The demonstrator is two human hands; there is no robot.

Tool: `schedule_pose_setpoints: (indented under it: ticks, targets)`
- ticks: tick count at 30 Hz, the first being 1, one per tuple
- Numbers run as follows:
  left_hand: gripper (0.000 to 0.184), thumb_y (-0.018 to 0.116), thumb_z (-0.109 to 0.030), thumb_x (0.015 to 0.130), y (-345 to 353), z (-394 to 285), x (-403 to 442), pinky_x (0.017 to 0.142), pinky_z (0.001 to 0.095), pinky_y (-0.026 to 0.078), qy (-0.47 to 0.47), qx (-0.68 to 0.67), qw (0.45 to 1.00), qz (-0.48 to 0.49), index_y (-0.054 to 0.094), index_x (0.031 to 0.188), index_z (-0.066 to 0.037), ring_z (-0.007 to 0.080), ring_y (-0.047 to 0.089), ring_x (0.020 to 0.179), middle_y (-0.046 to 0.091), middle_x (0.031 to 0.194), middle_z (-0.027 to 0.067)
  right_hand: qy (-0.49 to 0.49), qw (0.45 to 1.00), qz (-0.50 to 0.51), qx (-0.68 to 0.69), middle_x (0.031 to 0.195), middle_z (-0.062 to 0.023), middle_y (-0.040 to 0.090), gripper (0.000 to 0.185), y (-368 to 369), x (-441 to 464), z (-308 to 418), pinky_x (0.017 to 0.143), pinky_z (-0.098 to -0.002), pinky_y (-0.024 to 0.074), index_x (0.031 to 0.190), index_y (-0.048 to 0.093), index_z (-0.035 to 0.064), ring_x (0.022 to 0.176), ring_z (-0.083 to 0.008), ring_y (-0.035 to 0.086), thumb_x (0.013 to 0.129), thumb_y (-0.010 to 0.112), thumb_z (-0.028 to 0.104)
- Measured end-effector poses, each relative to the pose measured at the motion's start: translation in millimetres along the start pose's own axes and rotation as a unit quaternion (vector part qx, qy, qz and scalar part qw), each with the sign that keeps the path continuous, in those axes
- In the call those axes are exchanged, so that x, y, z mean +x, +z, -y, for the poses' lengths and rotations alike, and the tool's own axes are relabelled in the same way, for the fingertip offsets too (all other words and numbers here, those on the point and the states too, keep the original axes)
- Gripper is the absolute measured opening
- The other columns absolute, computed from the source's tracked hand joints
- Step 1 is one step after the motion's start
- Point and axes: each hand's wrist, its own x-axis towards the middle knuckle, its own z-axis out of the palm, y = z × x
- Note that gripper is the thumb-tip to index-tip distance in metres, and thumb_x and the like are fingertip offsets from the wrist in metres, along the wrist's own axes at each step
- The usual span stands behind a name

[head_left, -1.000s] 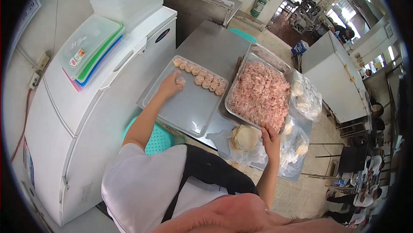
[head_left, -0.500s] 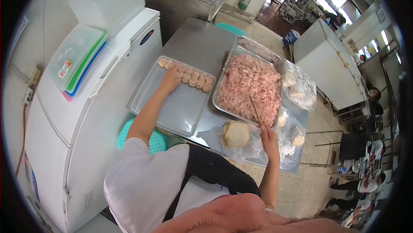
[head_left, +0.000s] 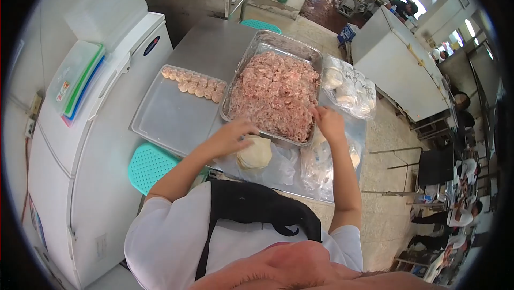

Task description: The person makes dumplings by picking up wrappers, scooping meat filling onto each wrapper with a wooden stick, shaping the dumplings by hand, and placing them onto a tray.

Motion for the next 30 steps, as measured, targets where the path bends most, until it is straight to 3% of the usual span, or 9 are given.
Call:
schedule_pose_setpoints:
  ticks: [3,7,11,15,19,22,24,28,30]
  targets:
    - [0.033,0.075,-0.018,0.076,33.5,-16.7,4.4,0.094,0.0411,0.044,-0.01,0.047,0.997,0.066,0.063,0.106,-0.008,0.0304,0.054,0.105,0.056,0.102,0.0112,-0.054,0.998,0.005,-0.009,0.079,-0.0139,0.066,0.032,31.8,6.4,3.3,0.061,-0.0462,0.0506,0.083,0.067,0.0086,0.071,-0.035,0.064,0.095,0.056,0.036]
    - [0.033,0.075,-0.02,0.075,46.7,-21.6,-0.1,0.094,0.041,0.043,-0.012,0.139,0.989,0.054,0.064,0.103,-0.008,0.0308,0.054,0.104,0.055,0.1,0.01,-0.096,0.994,0.039,0.018,0.075,-0.0119,0.065,0.031,28.6,-5.0,2.6,0.06,-0.0445,0.0509,0.079,0.063,0.0085,0.07,-0.0331,0.065,0.095,0.055,0.034]
    - [0.032,0.066,-0.027,0.087,45.7,3.4,-5.3,0.097,0.0394,0.042,-0.055,0.039,0.996,0.065,0.064,0.113,-0.009,0.0302,0.053,0.109,0.058,0.108,0.0116,-0.148,0.987,0.005,0.057,0.071,-0.0118,0.063,0.033,36.3,-19.0,-1.9,0.058,-0.0438,0.0521,0.081,0.065,0.0093,0.066,-0.033,0.064,0.096,0.054,0.036]
    - [0.036,0.05,-0.031,0.1,48.4,10.6,-13.0,0.1,0.0376,0.041,-0.09,-0.029,0.995,0.026,0.062,0.123,-0.006,0.0273,0.054,0.115,0.06,0.124,0.0117,-0.146,0.985,0.06,0.064,0.073,-0.0123,0.065,0.034,49.0,-37.1,17.4,0.06,-0.0438,0.0524,0.081,0.066,0.0094,0.069,-0.0327,0.066,0.096,0.052,0.037]
    - [0.036,0.047,-0.028,0.101,44.4,10.2,-13.0,0.097,0.0366,0.045,-0.183,-0.202,0.961,-0.031,0.061,0.124,-0.003,0.0243,0.059,0.11,0.061,0.127,0.0101,-0.097,0.981,0.125,0.117,0.075,-0.0146,0.067,0.038,45.7,-44.1,29.2,0.065,-0.0456,0.0523,0.081,0.067,0.0069,0.075,-0.0349,0.066,0.097,0.051,0.038]
    - [0.037,0.046,-0.028,0.102,42.9,24.1,-6.0,0.094,0.0364,0.049,-0.297,-0.272,0.909,-0.105,0.059,0.124,-0.001,0.0235,0.063,0.104,0.062,0.123,0.0119,-0.054,0.957,0.183,0.22,0.074,-0.0162,0.067,0.04,45.5,-36.9,23.3,0.065,-0.0458,0.0508,0.085,0.07,0.0052,0.074,-0.034,0.067,0.097,0.051,0.038]
    - [0.034,0.05,-0.026,0.101,41.8,28.0,6.2,0.095,0.0396,0.051,-0.273,-0.648,0.666,-0.248,0.057,0.121,0.001,0.0257,0.065,0.101,0.063,0.118,0.0143,-0.009,0.937,0.176,0.303,0.069,-0.0117,0.064,0.041,52.7,-35.7,23.4,0.061,-0.0406,0.0482,0.084,0.069,0.0041,0.067,-0.027,0.064,0.099,0.051,0.037]
    - [0.032,0.056,-0.02,0.098,34.3,12.1,38.8,0.094,0.0434,0.052,-0.247,-0.536,0.749,-0.3,0.053,0.123,0.0,0.0251,0.064,0.104,0.064,0.113,0.0112,0.119,0.856,0.154,0.478,0.06,0.0005,0.053,0.038,46.9,-22.4,32.2,0.051,-0.0277,0.0399,0.089,0.07,0.003,0.055,-0.0087,0.05,0.1,0.053,0.035]
    - [0.03,0.056,-0.014,0.097,30.7,15.3,58.6,0.096,0.044,0.051,-0.216,-0.644,0.656,-0.328,0.052,0.124,0.0,0.0258,0.062,0.11,0.062,0.118,0.0112,0.15,0.821,0.139,0.533,0.06,0.0021,0.051,0.036,30.9,-13.0,48.4,0.05,-0.0253,0.0376,0.095,0.07,0.0026,0.054,-0.0071,0.047,0.101,0.053,0.035]
